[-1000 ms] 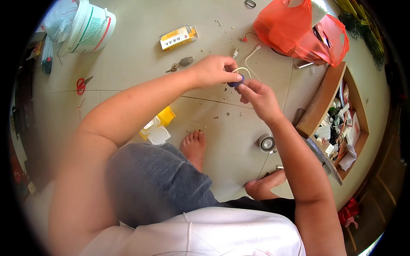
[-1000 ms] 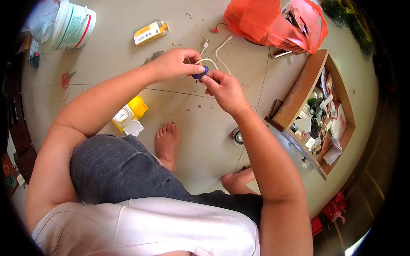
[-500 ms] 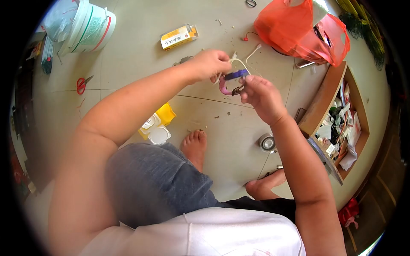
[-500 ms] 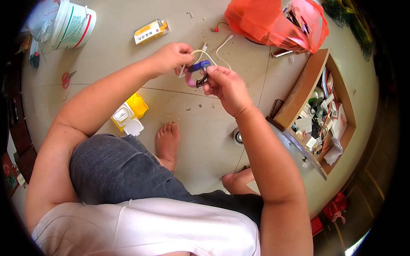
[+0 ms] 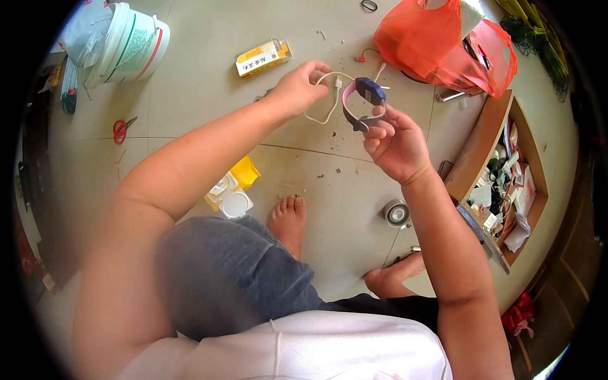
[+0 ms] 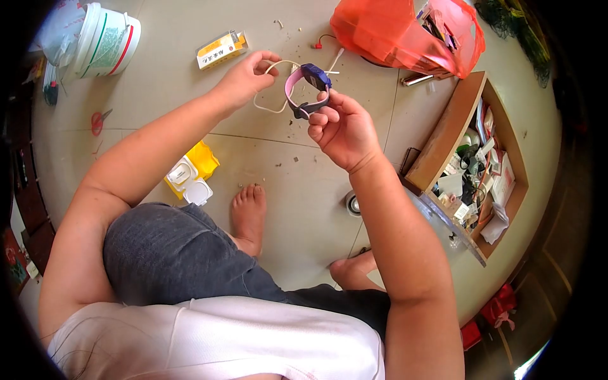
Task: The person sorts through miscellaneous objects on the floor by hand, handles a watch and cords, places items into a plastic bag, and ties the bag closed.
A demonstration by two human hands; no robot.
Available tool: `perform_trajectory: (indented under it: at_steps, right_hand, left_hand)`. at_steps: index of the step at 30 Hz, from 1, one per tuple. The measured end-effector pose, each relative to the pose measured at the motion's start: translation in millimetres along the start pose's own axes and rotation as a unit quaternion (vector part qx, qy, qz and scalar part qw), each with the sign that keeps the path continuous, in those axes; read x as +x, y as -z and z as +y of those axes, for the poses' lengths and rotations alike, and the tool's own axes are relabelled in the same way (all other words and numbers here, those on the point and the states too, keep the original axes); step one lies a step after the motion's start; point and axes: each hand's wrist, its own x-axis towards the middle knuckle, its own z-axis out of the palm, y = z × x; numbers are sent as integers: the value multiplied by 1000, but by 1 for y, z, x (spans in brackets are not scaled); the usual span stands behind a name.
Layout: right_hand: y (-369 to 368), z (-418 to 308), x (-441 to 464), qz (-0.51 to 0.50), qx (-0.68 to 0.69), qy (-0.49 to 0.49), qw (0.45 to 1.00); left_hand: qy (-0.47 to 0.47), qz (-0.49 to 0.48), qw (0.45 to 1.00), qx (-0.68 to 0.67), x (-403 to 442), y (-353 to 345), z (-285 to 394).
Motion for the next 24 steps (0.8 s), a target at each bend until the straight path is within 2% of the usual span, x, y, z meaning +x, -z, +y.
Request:
perform_trajectory:
  at_steps: [4,6,7,9,11,12,14,15,17,22,24]
  right_hand:
    - [2,-2,0,-2,2,-6,1000]
    - [0,-1,-1,-7,-4,-8,1000]
    - [-3,-1,-3,5,-32,-7,999]
    - [-3,-1,-2,16,-61,-6,998]
    - [3,-3,0,-52,-113,-14,992]
    - [-2,-1,-1,-52,-113,-15,992]
    - [-18,4,-4,48,-210,35,976]
    - [-17,5,-3,48,-210,35,976]
    - [-13,5,-1,38,-290,54,955]
    - [-16,10,-2,67,-350,115,927]
    - [-12,9,-1,64,-365,132,919]
  left_hand:
    - [-65,31,995,62,8,4,-10]
    - [-126,-14,991,-45,12,7,-8]
    - [-126,-14,991,-45,11,7,-4]
    - [-131,-74,984,-100,4,7,9]
    - [-113,-100,982,-116,-7,5,28]
    - [-96,-127,979,-131,-11,3,33]
    - [-104,-150,974,-134,-14,0,32]
    - [-113,-173,969,-138,-14,-1,31]
    - [-111,-179,968,-139,-14,-3,27]
    - [-128,-187,963,-145,-20,-3,31]
    - [-175,-165,968,-77,-23,-4,34]
